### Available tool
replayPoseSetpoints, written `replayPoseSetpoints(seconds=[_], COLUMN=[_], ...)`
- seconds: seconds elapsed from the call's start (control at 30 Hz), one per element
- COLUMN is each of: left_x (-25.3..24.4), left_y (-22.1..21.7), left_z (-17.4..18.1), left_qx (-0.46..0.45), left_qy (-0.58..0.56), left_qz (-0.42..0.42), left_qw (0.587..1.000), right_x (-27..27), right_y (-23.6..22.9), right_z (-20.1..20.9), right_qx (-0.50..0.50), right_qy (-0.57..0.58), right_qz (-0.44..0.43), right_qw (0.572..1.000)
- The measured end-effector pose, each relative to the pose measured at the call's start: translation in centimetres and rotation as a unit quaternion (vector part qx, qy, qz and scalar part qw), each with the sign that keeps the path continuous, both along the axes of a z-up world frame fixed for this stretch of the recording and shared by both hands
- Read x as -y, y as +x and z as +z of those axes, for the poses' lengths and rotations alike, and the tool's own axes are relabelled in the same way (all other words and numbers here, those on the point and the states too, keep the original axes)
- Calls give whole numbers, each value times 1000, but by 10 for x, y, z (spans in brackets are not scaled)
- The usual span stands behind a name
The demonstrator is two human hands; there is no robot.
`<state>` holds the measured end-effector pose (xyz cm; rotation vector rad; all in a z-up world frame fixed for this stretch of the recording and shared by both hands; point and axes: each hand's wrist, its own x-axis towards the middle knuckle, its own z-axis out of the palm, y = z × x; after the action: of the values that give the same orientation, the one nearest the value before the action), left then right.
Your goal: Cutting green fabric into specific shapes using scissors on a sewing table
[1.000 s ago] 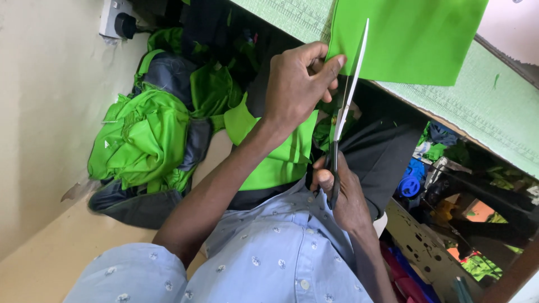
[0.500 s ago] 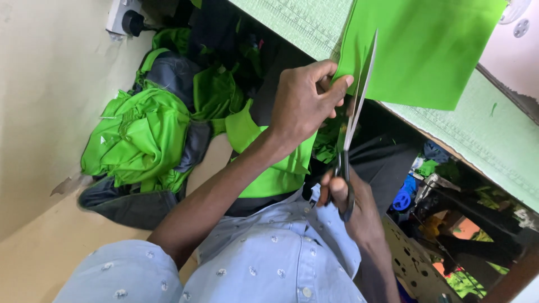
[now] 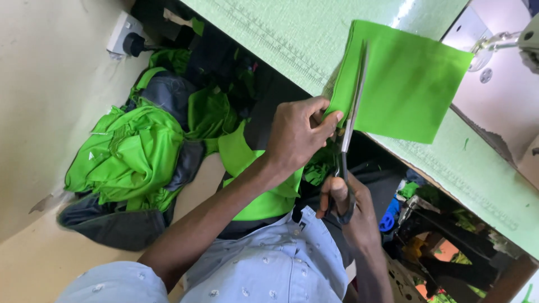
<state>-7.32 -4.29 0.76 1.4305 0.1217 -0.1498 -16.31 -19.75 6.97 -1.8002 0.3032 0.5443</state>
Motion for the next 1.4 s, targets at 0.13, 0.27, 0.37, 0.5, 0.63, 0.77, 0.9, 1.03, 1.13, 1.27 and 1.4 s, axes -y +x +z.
replayPoseSetpoints(seconds=[0.13, 0.27, 0.37, 0.5, 0.63, 0.77, 0.9, 1.03, 1.13, 1.27, 1.4], left_x=[-1, 3, 0, -5, -18, -15, 25, 23, 4, -4, -7], left_y=[1, 2, 2, -12, -39, 14, 123, 150, 138, 80, 70], left_z=[-6, -12, -11, -6, 18, 22, 9, 15, -15, 10, 24], left_qx=[5, 7, 25, 50, 24, 217, 371, 376, 370, 203, 114], left_qy=[-5, 14, 39, 81, 81, 161, 351, 452, 512, 625, 607], left_qz=[-1, 11, 14, -25, -213, -223, -276, -466, -285, -156, -133], left_qw=[1000, 1000, 999, 995, 973, 937, 815, 661, 721, 738, 775], right_x=[8, 7, -3, -8, 1, 4, -3, 6, 21, 23, 29], right_y=[25, 35, 34, 28, 5, -23, -35, -58, -78, -80, -81], right_z=[-5, -13, -8, -4, -6, 21, 37, 43, 32, 24, 26], right_qx=[-16, -4, 19, 66, 95, 66, 57, 48, 28, -3, -78], right_qy=[-3, 13, -30, -2, 31, 71, 74, 52, 64, 67, 76], right_qz=[62, 59, 8, -24, -59, -126, -182, -183, -204, -199, -190], right_qw=[998, 998, 999, 998, 993, 987, 979, 981, 976, 978, 976])
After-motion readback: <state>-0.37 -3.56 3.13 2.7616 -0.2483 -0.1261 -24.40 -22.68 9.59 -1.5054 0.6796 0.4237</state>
